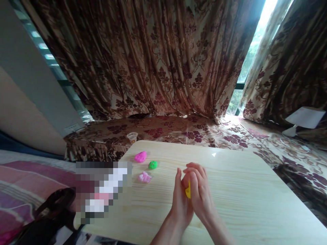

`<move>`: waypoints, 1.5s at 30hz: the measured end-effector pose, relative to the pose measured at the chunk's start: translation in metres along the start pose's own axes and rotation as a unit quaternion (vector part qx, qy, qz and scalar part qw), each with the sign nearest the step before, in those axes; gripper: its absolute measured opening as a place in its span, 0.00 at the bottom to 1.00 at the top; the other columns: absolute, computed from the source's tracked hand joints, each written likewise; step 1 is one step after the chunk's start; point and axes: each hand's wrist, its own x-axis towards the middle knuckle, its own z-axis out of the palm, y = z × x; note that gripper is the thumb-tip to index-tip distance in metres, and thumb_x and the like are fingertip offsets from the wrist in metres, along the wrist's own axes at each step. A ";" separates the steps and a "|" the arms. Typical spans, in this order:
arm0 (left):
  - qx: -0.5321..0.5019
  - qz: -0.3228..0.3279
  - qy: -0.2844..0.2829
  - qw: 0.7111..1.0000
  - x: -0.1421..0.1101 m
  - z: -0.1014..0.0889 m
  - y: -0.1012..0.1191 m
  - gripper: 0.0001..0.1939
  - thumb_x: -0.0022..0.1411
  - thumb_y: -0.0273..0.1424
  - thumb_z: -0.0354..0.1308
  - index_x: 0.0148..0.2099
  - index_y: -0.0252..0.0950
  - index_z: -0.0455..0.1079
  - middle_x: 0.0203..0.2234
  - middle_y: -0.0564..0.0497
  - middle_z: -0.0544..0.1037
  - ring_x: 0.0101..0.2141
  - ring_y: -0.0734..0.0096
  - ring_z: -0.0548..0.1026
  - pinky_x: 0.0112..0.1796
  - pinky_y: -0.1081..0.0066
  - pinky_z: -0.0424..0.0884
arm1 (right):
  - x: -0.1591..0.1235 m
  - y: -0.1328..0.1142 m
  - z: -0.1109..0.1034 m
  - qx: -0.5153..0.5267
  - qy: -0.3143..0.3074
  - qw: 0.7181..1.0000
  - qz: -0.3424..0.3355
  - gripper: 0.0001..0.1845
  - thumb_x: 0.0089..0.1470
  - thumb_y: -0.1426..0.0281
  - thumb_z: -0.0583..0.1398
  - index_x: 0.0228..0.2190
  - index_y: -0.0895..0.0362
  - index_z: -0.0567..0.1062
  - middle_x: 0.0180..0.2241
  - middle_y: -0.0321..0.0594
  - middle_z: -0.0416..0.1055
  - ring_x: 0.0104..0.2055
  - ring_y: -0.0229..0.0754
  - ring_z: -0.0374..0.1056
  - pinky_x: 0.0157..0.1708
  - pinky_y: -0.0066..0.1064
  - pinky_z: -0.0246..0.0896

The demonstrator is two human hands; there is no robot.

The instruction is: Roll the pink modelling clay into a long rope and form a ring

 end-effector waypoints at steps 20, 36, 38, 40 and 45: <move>-0.022 -0.084 0.011 0.996 -0.009 0.004 0.019 0.28 0.60 0.51 0.45 0.51 0.35 0.67 0.45 0.42 0.73 0.46 0.61 0.71 0.44 0.68 0.65 | 0.000 0.017 -0.019 0.069 0.088 0.990 0.087 0.08 0.54 0.64 0.58 0.35 0.55 0.73 0.35 0.41 0.70 0.32 0.42 0.68 0.30 0.32 0.65; 0.016 -0.013 0.079 0.997 -0.010 0.001 0.017 0.13 0.59 0.40 0.56 0.38 0.35 0.69 0.28 0.51 0.74 0.26 0.74 0.72 0.24 0.76 0.64 | 0.001 0.002 -0.021 -0.132 -0.131 0.982 -0.023 0.19 0.62 0.66 0.46 0.52 0.50 0.67 0.56 0.42 0.60 0.61 0.50 0.49 0.58 0.50 0.42; 0.027 0.008 0.088 0.996 -0.007 -0.001 0.023 0.13 0.58 0.41 0.57 0.30 0.35 0.65 0.20 0.56 0.68 0.19 0.79 0.66 0.17 0.79 0.56 | 0.003 -0.003 -0.032 -0.048 -0.114 0.992 0.010 0.20 0.64 0.66 0.43 0.52 0.50 0.66 0.56 0.41 0.60 0.59 0.46 0.54 0.57 0.44 0.49; 0.024 0.019 0.083 0.996 -0.003 -0.002 0.029 0.17 0.57 0.43 0.57 0.26 0.36 0.60 0.15 0.59 0.61 0.15 0.82 0.60 0.14 0.79 0.50 | 0.001 -0.011 -0.037 -0.017 -0.069 0.997 0.005 0.20 0.64 0.66 0.43 0.52 0.51 0.67 0.56 0.42 0.60 0.59 0.46 0.54 0.57 0.43 0.50; 0.021 -0.018 0.046 0.999 -0.003 0.005 0.031 0.20 0.60 0.47 0.50 0.35 0.34 0.69 0.21 0.52 0.70 0.23 0.73 0.70 0.27 0.72 0.65 | -0.008 -0.023 -0.018 -0.084 -0.102 0.987 -0.091 0.20 0.57 0.65 0.54 0.51 0.50 0.68 0.56 0.43 0.60 0.60 0.53 0.51 0.59 0.53 0.38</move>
